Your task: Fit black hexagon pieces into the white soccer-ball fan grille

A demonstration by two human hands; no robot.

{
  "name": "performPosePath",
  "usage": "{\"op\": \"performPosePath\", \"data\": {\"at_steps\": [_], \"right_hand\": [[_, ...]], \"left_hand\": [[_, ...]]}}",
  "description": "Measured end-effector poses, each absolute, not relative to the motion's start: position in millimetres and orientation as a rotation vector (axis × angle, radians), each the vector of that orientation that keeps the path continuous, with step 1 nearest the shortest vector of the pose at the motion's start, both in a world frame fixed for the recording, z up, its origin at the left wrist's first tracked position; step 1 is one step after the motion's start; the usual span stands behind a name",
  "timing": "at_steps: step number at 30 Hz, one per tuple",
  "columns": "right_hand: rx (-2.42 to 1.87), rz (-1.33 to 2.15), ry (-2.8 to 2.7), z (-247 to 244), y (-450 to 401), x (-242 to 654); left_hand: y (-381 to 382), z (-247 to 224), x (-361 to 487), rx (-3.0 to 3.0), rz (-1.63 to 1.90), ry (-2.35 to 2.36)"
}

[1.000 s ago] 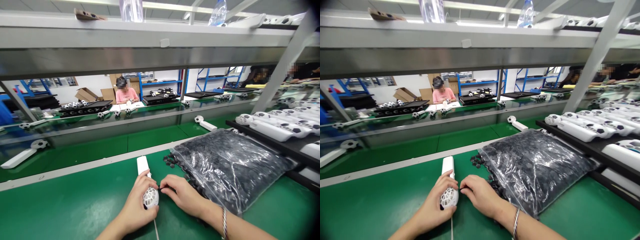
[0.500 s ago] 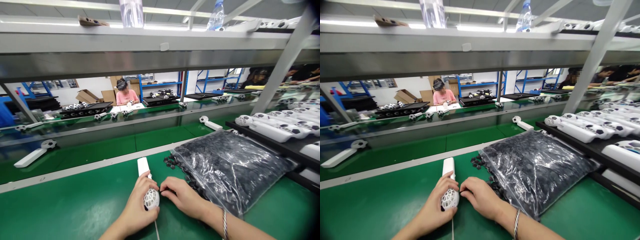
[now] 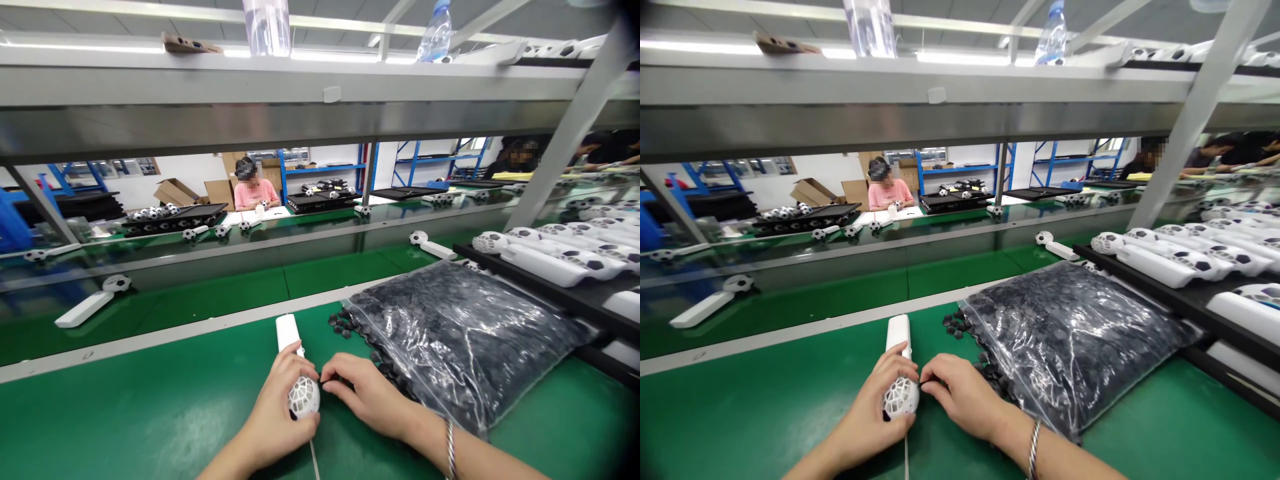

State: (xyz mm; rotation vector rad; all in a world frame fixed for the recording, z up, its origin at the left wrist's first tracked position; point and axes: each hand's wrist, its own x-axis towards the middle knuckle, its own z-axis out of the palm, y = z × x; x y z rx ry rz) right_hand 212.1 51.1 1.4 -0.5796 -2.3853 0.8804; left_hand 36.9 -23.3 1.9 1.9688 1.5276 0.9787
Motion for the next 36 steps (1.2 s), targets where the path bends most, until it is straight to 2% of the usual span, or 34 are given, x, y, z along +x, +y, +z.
{"op": "performPosePath", "data": {"at_steps": [36], "right_hand": [[-0.502, 0.883, -2.354, -3.6, 53.4, 212.2]], "left_hand": [[-22.8, -1.3, 36.4, 1.986, 0.994, 1.514]]}}
